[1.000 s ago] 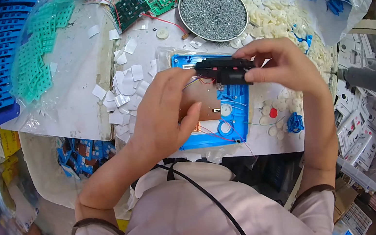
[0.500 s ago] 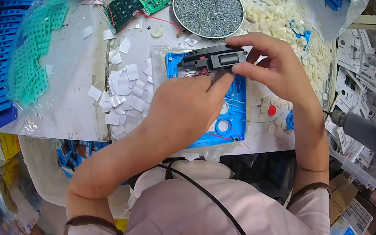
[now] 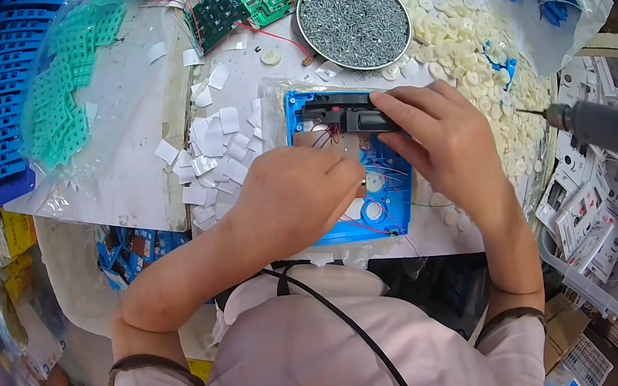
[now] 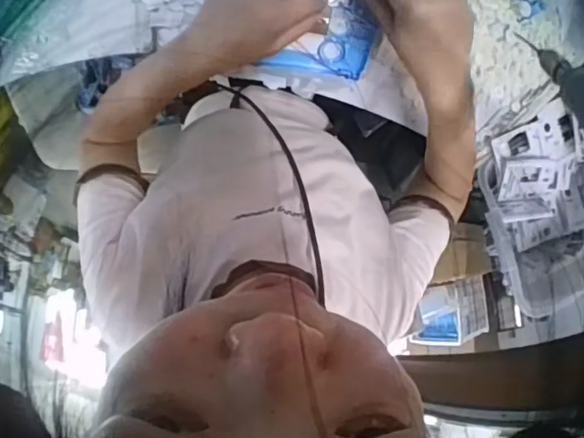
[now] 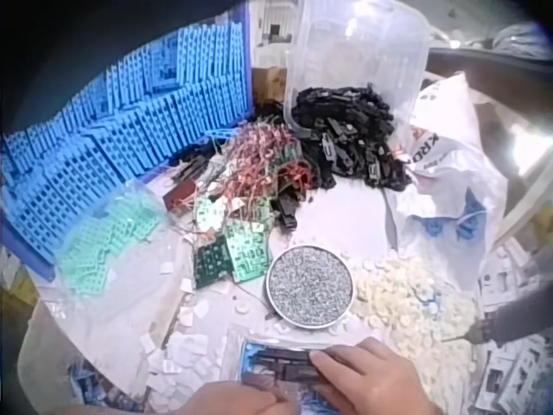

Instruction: Assemble internal components including a circuit board and wiring into a plastic handheld toy casing using an electric screwdriver.

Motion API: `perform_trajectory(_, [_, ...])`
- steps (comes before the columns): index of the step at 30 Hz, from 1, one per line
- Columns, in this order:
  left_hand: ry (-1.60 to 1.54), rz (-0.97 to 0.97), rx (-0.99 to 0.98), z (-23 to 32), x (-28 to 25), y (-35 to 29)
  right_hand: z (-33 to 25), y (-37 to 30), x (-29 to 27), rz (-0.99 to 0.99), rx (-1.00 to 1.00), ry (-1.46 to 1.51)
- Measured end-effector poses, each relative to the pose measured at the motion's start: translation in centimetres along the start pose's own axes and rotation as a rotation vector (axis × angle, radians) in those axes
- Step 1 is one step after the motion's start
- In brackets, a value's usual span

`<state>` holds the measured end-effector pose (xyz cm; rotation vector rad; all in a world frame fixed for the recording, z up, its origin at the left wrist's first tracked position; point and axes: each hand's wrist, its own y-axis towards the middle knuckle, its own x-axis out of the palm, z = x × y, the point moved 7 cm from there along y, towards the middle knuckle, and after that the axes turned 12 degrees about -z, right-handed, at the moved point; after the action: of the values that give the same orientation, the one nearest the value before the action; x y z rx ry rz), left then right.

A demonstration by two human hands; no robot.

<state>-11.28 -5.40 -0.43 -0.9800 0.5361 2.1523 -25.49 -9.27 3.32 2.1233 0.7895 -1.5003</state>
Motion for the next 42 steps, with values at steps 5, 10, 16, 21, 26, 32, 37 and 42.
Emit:
perform_trajectory(5, [-0.035,0.112,-0.015,-1.3,-1.8,-1.4,0.7,-0.7,1.2,0.099,0.060,0.014])
perform_trajectory(10, [0.122,0.238,-0.006,-2.4,-3.3,-0.2,1.4,-1.4,2.2,0.176,0.055,0.034])
perform_trajectory(16, [0.110,0.141,0.047,-3.2,-5.0,0.9,-0.6,-2.9,-1.9,0.087,0.080,0.219])
perform_trajectory(21, [0.128,0.265,-0.011,-8.2,-7.4,7.8,2.1,-14.4,-12.4,0.880,-0.231,0.569])
perform_trajectory(26, [0.440,-0.062,-0.088,-9.4,-4.8,13.1,1.3,-4.5,-11.4,0.812,-0.141,1.075])
perform_trajectory(32, [0.563,-0.064,-0.163,-10.7,-3.7,14.3,-1.5,-3.6,-9.0,0.049,-0.561,1.050])
perform_trajectory(37, [0.484,-0.047,-0.102,-9.5,-3.9,14.5,-0.7,-5.9,-8.8,0.620,0.028,0.768])
perform_trajectory(42, [0.334,0.103,0.182,-1.8,-4.5,7.2,1.0,-2.6,-6.6,0.601,-0.047,1.058])
